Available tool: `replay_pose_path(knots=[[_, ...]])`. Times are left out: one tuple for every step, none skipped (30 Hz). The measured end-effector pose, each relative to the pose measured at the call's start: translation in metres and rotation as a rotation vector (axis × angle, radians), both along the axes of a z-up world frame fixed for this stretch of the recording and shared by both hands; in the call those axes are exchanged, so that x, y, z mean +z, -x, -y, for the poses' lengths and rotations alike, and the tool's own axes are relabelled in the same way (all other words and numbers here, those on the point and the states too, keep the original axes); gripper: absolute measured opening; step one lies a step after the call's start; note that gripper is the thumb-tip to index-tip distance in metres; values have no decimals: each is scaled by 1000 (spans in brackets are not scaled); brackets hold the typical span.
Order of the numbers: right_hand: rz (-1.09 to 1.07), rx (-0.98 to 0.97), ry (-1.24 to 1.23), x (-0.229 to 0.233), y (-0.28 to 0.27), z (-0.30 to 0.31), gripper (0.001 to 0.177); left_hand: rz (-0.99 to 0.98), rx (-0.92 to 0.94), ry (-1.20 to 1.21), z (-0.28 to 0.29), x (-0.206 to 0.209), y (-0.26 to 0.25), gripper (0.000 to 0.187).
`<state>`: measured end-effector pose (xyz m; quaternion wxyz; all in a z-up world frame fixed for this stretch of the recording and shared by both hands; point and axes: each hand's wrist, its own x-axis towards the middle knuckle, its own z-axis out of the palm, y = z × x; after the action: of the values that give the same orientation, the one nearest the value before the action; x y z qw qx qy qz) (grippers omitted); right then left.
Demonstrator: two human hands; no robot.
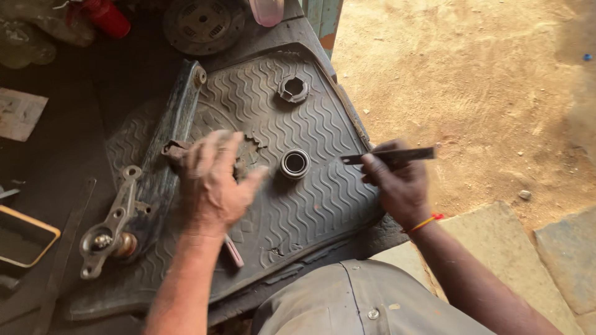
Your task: The person uses a flat metal tool to scrape the inside of a cylindrical metal part, then wipes it with a cloth. They repeat the scraping and wiping process on the part while holding it over a workbench.
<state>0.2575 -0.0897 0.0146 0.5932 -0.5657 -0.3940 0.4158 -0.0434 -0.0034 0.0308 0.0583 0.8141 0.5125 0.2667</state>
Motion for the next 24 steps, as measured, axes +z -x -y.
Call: replay_pose_path(knots=[[160,31,-18,-4,3,2,8,-23,7,1,1,-2,6,68],[318,66,-42,-8,7,3,9,-47,21,0,4,-5,9,67],[476,99,-68,-11,10,3,9,-71,34,-1,6,-8,12,66],[504,110,-71,-13,10,4,9,-50,86,59,7,-10,14,51],[531,120,-75,-16,10,4,9,-28,139,119,8,-11,15,36],[559,129,-73,-18,8,6,9,-6,189,184,11,-10,13,22],[477,157,-52,-20,6,6,9,97,216,124,13,-7,10,19],[400,185,-32,-21,3,5,8,203,242,62,10,-2,6,17],[322,212,-11,-22,-1,4,8,310,267,-2,8,5,2,15],[281,227,-9,-22,-5,3,8,396,176,-12,7,10,-5,16],[240,242,-7,-23,-8,2,8,480,84,-23,8,11,-19,18],[195,263,-3,-24,-8,1,8,434,12,-13,11,9,-35,20],[161,286,0,-26,-8,1,8,388,-58,-1,16,4,-50,23],[133,301,4,-27,-10,1,9,288,-148,-52,17,-3,-70,33],[106,317,8,-28,-13,1,10,187,-238,-100,17,-10,-87,44],[96,341,-3,-28,-16,3,10,149,-190,-122,22,-18,-98,43],[87,365,-14,-28,-18,6,10,111,-142,-143,29,-25,-107,42],[78,383,-31,-28,-21,4,10,73,-100,-169,29,-30,-114,41],[118,399,-18,-27,-24,1,10,77,-82,-158,25,-34,-116,36],[158,414,4,-26,-29,4,10,84,-63,-138,26,-38,-117,31],[197,430,25,-26,-33,6,10,91,-45,-118,27,-42,-120,26],[148,464,11,-26,-34,5,10,87,-17,-134,27,-45,-121,24],[98,498,-3,-25,-34,4,9,83,11,-150,24,-47,-123,22],[53,519,-20,-24,-37,2,9,85,26,-170,18,-47,-128,20]])
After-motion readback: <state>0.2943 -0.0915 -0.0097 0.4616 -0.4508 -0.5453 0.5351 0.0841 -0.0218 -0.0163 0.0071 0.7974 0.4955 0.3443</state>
